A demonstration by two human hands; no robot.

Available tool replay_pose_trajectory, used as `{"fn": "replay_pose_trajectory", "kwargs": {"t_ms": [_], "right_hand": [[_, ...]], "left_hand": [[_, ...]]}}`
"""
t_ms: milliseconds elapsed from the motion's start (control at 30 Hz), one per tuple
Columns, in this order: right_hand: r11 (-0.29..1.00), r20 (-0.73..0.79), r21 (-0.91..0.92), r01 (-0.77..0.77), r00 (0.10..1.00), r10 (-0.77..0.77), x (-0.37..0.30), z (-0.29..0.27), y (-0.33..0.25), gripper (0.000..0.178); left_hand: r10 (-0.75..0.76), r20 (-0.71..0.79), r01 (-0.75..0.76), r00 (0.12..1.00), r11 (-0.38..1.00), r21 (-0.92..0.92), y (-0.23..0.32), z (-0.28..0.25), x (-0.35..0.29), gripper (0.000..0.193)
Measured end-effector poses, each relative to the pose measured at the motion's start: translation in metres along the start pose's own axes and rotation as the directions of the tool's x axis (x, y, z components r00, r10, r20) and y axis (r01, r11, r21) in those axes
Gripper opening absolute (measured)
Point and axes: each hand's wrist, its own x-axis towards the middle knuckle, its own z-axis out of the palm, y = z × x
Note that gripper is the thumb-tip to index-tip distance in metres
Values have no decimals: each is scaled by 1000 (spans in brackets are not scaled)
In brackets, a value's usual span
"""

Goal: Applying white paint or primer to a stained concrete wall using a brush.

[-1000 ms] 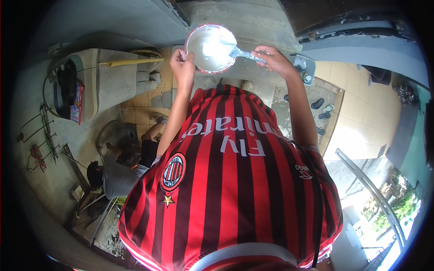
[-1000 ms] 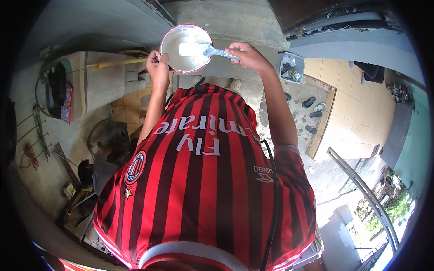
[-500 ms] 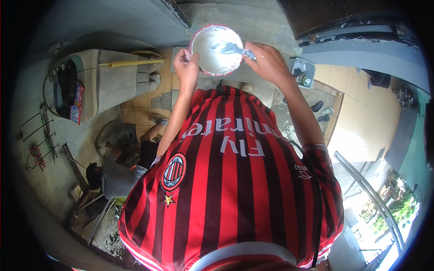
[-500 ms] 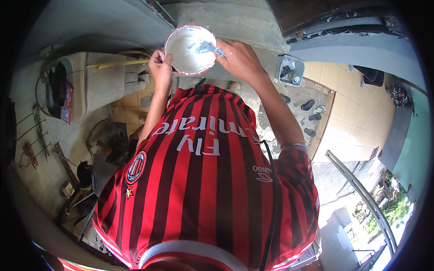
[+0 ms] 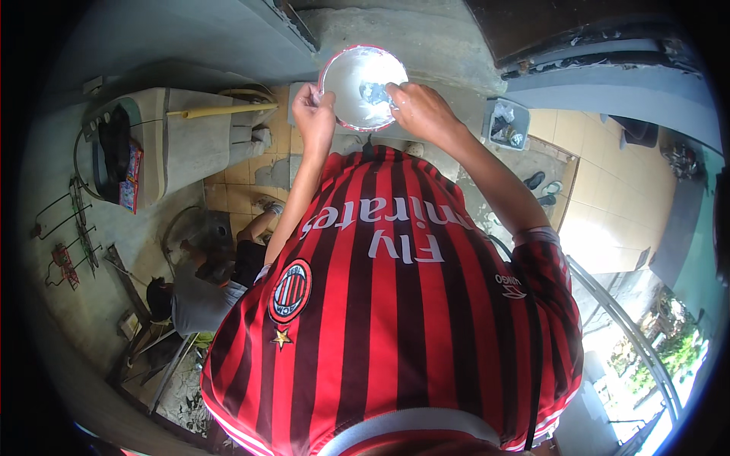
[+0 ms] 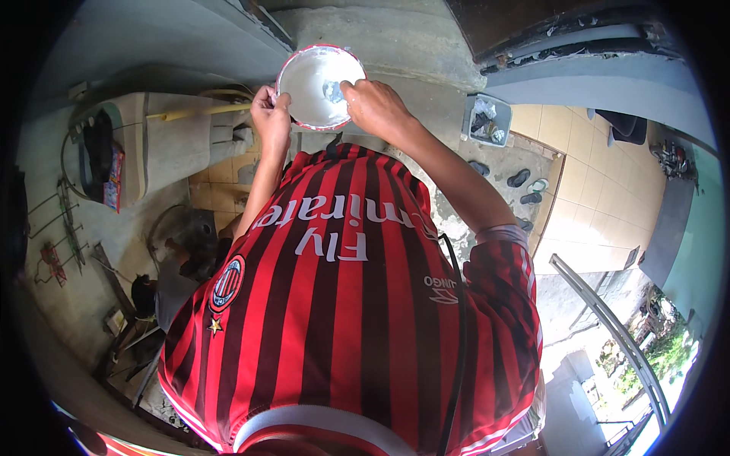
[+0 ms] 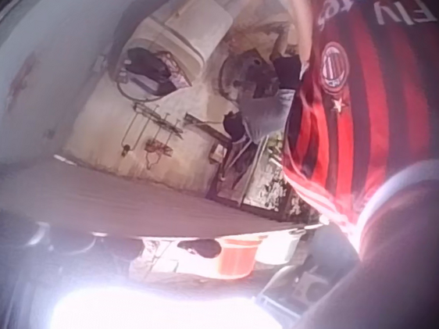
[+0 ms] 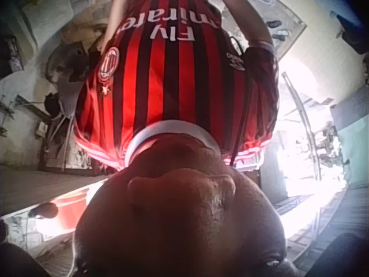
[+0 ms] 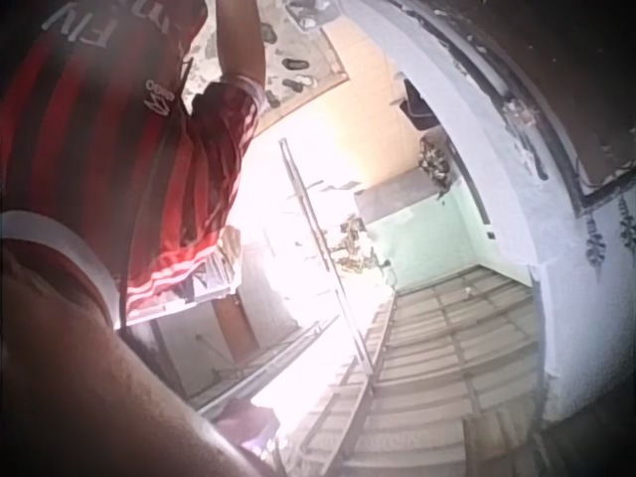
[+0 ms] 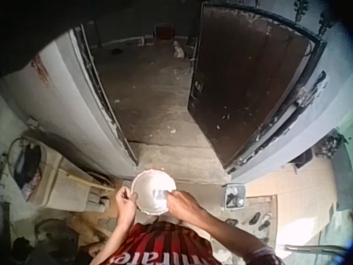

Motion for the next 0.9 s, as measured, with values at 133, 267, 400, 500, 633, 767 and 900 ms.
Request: {"fn": "replay_pose_trajectory", "kwargs": {"t_ms": [133,267,400,500,633,767,900], "right_hand": [[993,131,117,-23,991,8,1,-23,0,27],[974,111,225,-12,994,-13,-3,-30,6,26],[977,72,211,-24,997,8,-6,-39,0,25],[988,15,151,-40,999,39,0,-37,-7,24],[1000,-69,14,-20,997,21,15,-7,-1,20],[1000,27,-26,-6,1000,7,13,3,3,20],[998,93,47,-38,995,33,12,-1,3,19]], "left_hand": [[-4,-1,4,1000,1000,20,-4,1,-2,18],[-19,-21,19,1000,1000,-15,-9,0,-2,17],[0,-31,0,1000,1000,3,-11,-2,-3,17],[-5,-20,6,1000,1000,6,-11,-2,-2,17],[28,-4,-28,1000,999,25,-9,3,-3,16],[63,-40,-61,997,997,49,-10,3,-2,16],[45,-33,-43,998,997,65,-12,5,-3,17]]}}
